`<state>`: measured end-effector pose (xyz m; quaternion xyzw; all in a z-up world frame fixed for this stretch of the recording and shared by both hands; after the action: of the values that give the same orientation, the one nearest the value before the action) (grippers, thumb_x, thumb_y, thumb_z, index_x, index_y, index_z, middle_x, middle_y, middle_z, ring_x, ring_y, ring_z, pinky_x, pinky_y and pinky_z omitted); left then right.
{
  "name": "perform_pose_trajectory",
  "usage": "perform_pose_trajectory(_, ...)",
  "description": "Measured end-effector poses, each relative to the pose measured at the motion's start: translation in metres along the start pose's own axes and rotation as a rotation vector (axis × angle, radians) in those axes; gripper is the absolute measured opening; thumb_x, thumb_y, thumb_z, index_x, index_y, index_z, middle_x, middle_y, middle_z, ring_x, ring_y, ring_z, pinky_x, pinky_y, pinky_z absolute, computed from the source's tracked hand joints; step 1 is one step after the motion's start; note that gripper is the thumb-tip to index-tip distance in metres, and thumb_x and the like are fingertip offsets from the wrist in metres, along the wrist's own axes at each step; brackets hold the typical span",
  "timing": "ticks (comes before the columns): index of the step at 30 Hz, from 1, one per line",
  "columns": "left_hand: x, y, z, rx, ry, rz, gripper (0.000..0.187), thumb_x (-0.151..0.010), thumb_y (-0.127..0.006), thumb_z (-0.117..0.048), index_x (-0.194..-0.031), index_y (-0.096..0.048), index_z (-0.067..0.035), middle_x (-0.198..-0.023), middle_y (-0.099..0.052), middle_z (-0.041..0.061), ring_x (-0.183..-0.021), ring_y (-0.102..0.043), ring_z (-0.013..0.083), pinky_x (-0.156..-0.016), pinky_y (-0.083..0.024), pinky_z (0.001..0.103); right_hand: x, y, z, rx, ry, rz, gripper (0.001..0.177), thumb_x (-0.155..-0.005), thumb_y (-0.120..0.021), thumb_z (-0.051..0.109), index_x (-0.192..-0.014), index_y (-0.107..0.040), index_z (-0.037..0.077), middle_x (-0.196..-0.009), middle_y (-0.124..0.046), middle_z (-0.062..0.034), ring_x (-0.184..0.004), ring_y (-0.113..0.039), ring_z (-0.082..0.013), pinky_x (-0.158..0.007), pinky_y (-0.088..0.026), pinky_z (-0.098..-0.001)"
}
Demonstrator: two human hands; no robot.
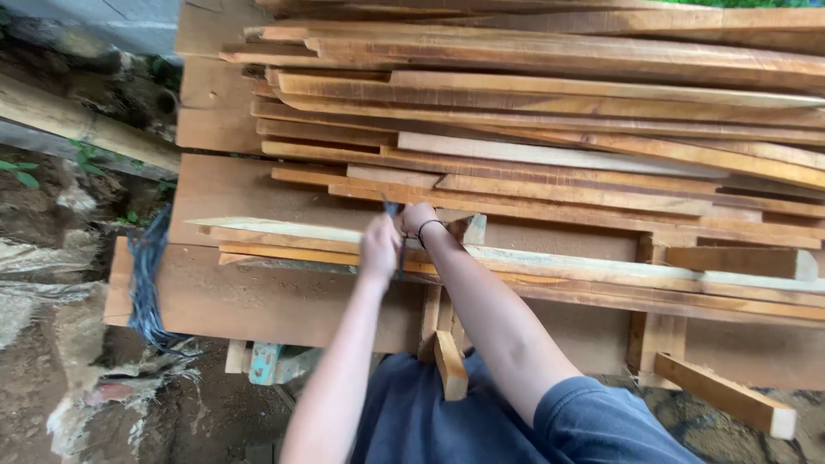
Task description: Bundling wood slats together using plastic ties.
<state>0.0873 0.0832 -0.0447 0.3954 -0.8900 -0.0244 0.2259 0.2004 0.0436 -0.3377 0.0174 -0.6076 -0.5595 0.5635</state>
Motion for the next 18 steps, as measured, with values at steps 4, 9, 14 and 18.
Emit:
perform_pose_trajectory(4,-0.048,-0.007,-0.032,0.155,0.138,-0.062,0.034,-0.101,-0.048,-0.029,-0.070,-0.047,-0.016,-0.056,-0.047,-0.003,-0.058,-0.046,0.0127,-0.060,-0.036,0.024,0.041,0.058,0.002,-0.386,-0.170,-0.103,0.060,-0.108,-0.026,0.038,-0.109,-0.069,-0.004,-0.112,-0.074,-0.0240,-0.110,-0.070,-0.0403,-0.090,-0.057,-0.0527)
perform_pose_trajectory(9,-0.077,-0.029,-0.011,0.087,0.234,-0.042,0.032,-0.093,-0.054,-0.033,-0.066,-0.058,-0.016,-0.050,-0.052,-0.003,-0.052,-0.052,0.0155,-0.059,-0.042,0.028,-0.003,-0.016,0.003,0.337,0.148,-0.135,0.039,-0.101,-0.046,0.036,-0.113,-0.073,0.010,-0.118,-0.072,-0.0109,-0.094,-0.074,-0.0295,-0.076,-0.060,-0.0504)
perform_pose_trajectory(14,-0.025,-0.018,-0.052,0.044,0.195,0.032,0.036,-0.098,-0.054,-0.032,-0.069,-0.060,-0.011,-0.058,-0.053,0.001,-0.061,-0.055,0.0141,-0.070,-0.050,0.029,-0.029,-0.053,-0.005,0.217,0.133,-0.194,0.036,-0.100,-0.044,0.027,-0.109,-0.071,0.006,-0.104,-0.074,-0.0126,-0.086,-0.075,-0.0318,-0.071,-0.060,-0.0489)
perform_pose_trajectory(18,0.032,-0.009,-0.050,-0.195,0.110,0.189,0.042,-0.103,-0.048,-0.036,-0.076,-0.061,-0.006,-0.073,-0.063,0.013,-0.081,-0.062,0.0253,-0.082,-0.049,0.040,-0.046,-0.069,-0.014,0.113,0.117,-0.271,0.033,-0.099,-0.042,0.018,-0.105,-0.070,0.001,-0.091,-0.076,-0.0143,-0.077,-0.077,-0.0342,-0.066,-0.060,-0.0474)
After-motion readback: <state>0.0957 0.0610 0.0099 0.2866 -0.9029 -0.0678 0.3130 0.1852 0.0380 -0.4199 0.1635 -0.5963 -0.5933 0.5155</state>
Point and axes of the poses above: each hand's wrist, its own x-axis away from the middle knuckle, its own y-axis out of the back of the hand, z = x × y, the point moved 7 cm from there along -x, towards the middle knuckle
